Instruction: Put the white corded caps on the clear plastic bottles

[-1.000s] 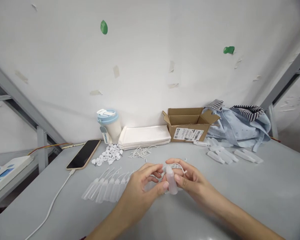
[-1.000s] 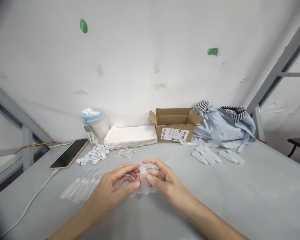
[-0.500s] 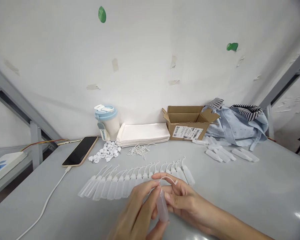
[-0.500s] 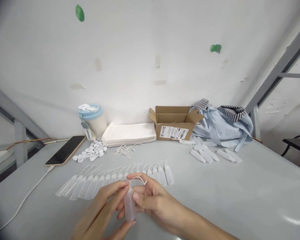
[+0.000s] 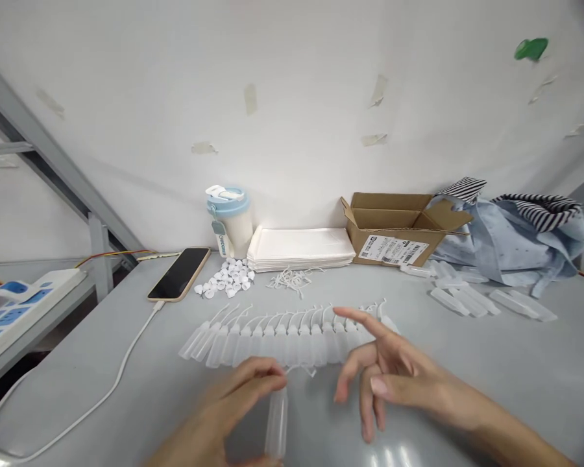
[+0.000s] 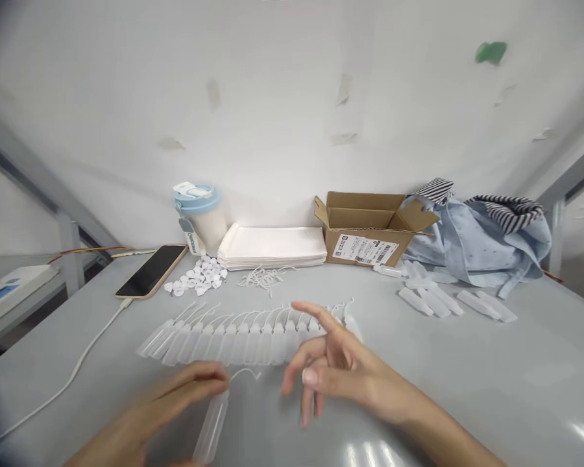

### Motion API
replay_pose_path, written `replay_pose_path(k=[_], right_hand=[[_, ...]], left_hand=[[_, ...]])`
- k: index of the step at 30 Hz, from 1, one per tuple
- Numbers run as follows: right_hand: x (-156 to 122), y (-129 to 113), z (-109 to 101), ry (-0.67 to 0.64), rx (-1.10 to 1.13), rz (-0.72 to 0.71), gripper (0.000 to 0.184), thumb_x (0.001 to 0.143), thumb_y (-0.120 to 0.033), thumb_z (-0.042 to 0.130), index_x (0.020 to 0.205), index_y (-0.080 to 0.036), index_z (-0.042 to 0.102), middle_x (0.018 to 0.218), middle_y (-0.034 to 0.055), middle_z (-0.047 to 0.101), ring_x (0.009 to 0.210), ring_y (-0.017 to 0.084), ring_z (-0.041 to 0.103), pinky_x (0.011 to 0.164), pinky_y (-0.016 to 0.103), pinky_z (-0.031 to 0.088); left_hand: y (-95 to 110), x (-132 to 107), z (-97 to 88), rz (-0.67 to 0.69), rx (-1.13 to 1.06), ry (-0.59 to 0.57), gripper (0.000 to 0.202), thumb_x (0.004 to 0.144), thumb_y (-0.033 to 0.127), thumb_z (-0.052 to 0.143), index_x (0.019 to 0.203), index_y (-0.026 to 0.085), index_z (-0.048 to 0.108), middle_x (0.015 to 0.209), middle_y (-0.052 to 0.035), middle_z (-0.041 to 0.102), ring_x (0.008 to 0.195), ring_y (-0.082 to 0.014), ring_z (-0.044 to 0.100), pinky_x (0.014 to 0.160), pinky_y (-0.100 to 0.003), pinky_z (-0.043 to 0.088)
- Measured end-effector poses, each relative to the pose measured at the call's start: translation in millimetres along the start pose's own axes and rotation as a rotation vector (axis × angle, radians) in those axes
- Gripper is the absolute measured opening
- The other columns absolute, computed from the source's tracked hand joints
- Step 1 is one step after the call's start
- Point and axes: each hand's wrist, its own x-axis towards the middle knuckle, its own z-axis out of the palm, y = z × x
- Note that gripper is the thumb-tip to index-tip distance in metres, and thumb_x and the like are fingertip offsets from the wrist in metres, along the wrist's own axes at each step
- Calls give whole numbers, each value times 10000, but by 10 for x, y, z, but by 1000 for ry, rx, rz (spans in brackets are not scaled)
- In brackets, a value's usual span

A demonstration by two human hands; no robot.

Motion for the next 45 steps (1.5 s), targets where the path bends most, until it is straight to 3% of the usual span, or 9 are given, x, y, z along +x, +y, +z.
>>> replay_pose_path(k=[8, 15, 18, 21, 24, 28, 31, 37, 45], right_hand=[[-15, -194, -179, 262, -59, -147, 592, 857, -346, 639, 1363, -251, 347, 756, 3, 669, 514, 137, 643, 513, 264, 466], [-20, -300, -286, 451, -124, -205, 505, 818, -344, 654, 1267, -243, 447, 703, -19, 649, 457, 112, 546, 490, 264, 425], [-21, -367, -386, 569, -189, -247, 480, 795, -358, 658, 1223, -228, 485, 679, -23, 636, 444, 112, 511, 484, 272, 406], [-18, -386, -558, 777, -365, -286, 419, 787, -373, 650, 1157, -233, 510, 658, -26, 625, 479, 129, 514, 492, 277, 406], [-21, -343, -811, 1037, -748, -286, 407, 792, -385, 622, 1140, -230, 479, 633, -21, 618, 580, 173, 570, 526, 284, 437], [-62, -290, -1118, 1189, -1027, -211, 334, 796, -372, 556, 1082, -218, 482, 732, 15, 654, 574, 182, 588, 563, 321, 465], [-105, -305, -1194, 1231, -1159, -154, 235, 774, -327, 556, 980, -216, 535, 810, 46, 666, 641, 208, 612, 624, 352, 465], [-183, -373, -1163, 1118, -1473, 1, 129, 808, -234, 545, 895, -180, 623, 949, 130, 671, 815, 269, 616, 739, 378, 440], [-268, -349, -1396, 1100, -1744, 211, 311, 785, -119, 529, 1065, -93, 661, 1033, 194, 658, 959, 351, 595, 786, 409, 455]], left_hand=[[-273, -270, 74, -84, 106, 1, 629, 635, 88, 711, 1186, 362, 583, 1244, 16, 628, 1092, -206, 630, 919, -227, 505], [-210, -319, 117, -55, 259, 0, 557, 682, 89, 628, 1190, 310, 565, 1294, -37, 586, 1105, -226, 630, 832, -224, 555], [-120, -258, 64, -59, 250, 67, 449, 745, 195, 645, 1169, 324, 577, 1308, -32, 571, 1112, -234, 620, 831, -246, 564], [40, -40, -68, -153, 192, 160, 256, 857, 355, 568, 1108, 331, 615, 1301, -21, 560, 1112, -227, 608, 667, -196, 589], [199, 293, -202, -220, 163, 201, 241, 888, 423, 516, 1062, 316, 643, 1260, -26, 583, 1118, -241, 594, 461, -143, 537], [197, 722, -247, -260, 107, 188, 247, 878, 427, 523, 1021, 289, 670, 1149, -16, 655, 911, -197, 654, 518, -200, 544], [7, 952, -215, -232, 125, 122, 243, 879, 355, 486, 954, 245, 689, 972, -16, 714, 806, -185, 666, 656, -280, 558], [-383, 1304, -152, -94, 279, 98, 229, 855, 222, 473, 918, 169, 687, 957, -67, 690, 826, -203, 628, 772, -355, 506], [-439, 1715, 48, 125, 444, -48, 180, 921, 271, 579, 1045, 147, 622, 1089, -65, 636, 987, -212, 617, 860, -429, 506]])
